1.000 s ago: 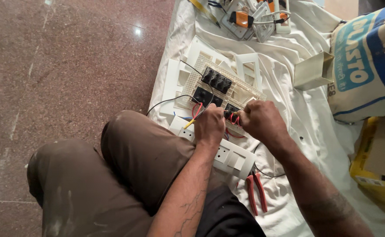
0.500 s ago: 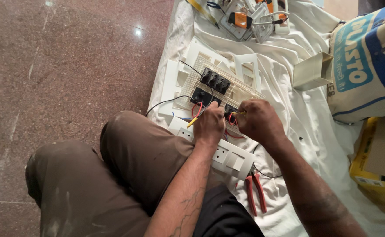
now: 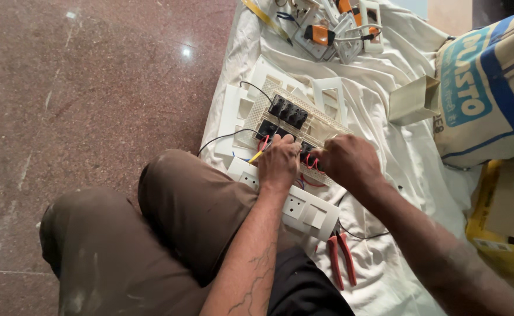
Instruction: The person installs an electrical board by connecting wires and using a tester. The person uses a wire stripper and a tester to connect and check the wires on the board.
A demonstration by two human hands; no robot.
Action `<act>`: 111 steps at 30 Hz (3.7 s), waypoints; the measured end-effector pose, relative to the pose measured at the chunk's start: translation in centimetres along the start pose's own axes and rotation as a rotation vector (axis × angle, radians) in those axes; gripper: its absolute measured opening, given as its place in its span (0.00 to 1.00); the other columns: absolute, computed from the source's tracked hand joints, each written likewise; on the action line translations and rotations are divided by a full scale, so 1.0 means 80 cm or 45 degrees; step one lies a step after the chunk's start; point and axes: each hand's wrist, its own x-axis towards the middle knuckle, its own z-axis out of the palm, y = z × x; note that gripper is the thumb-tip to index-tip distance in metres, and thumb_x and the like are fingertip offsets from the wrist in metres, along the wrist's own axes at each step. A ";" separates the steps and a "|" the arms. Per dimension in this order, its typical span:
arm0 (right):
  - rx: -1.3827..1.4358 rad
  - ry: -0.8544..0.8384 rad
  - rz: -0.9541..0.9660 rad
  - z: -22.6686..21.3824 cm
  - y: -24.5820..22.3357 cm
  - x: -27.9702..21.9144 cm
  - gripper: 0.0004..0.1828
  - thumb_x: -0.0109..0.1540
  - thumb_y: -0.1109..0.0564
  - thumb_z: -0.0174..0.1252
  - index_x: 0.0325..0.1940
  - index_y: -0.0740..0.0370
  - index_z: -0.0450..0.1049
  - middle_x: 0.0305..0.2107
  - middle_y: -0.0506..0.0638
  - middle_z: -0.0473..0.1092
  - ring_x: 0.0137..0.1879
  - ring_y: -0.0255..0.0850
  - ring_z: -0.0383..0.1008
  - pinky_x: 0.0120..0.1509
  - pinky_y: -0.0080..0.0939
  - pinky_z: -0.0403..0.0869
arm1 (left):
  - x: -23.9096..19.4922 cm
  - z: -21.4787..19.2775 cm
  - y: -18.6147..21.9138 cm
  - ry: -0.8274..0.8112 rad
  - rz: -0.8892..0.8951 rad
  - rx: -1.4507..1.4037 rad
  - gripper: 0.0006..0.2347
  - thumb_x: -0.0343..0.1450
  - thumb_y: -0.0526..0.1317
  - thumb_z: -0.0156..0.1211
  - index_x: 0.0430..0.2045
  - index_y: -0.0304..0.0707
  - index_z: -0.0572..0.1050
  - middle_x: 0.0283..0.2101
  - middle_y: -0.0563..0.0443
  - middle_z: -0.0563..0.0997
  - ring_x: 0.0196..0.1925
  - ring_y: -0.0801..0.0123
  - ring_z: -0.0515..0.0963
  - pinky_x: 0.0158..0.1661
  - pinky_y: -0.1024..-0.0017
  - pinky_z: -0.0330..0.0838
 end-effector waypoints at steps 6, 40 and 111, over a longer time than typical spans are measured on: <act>0.069 0.153 -0.274 0.003 0.002 0.007 0.14 0.54 0.52 0.66 0.36 0.64 0.78 0.28 0.62 0.76 0.36 0.57 0.80 0.41 0.55 0.77 | -0.002 0.001 -0.003 -0.020 -0.029 -0.027 0.06 0.68 0.36 0.56 0.20 0.41 0.77 0.34 0.48 0.78 0.43 0.50 0.78 0.44 0.54 0.74; -0.035 0.256 -0.578 0.007 0.012 0.021 0.09 0.53 0.62 0.57 0.35 0.72 0.75 0.26 0.61 0.73 0.30 0.55 0.78 0.34 0.51 0.77 | -0.002 -0.007 0.007 -0.075 0.003 0.030 0.12 0.63 0.32 0.59 0.39 0.38 0.80 0.41 0.44 0.79 0.49 0.47 0.78 0.48 0.54 0.74; -1.028 0.154 -1.357 0.037 0.039 0.025 0.08 0.57 0.58 0.59 0.23 0.61 0.75 0.17 0.51 0.70 0.24 0.40 0.76 0.25 0.40 0.75 | 0.008 -0.019 0.006 -0.046 -0.243 0.222 0.14 0.64 0.36 0.68 0.44 0.46 0.81 0.37 0.43 0.84 0.39 0.47 0.84 0.39 0.53 0.77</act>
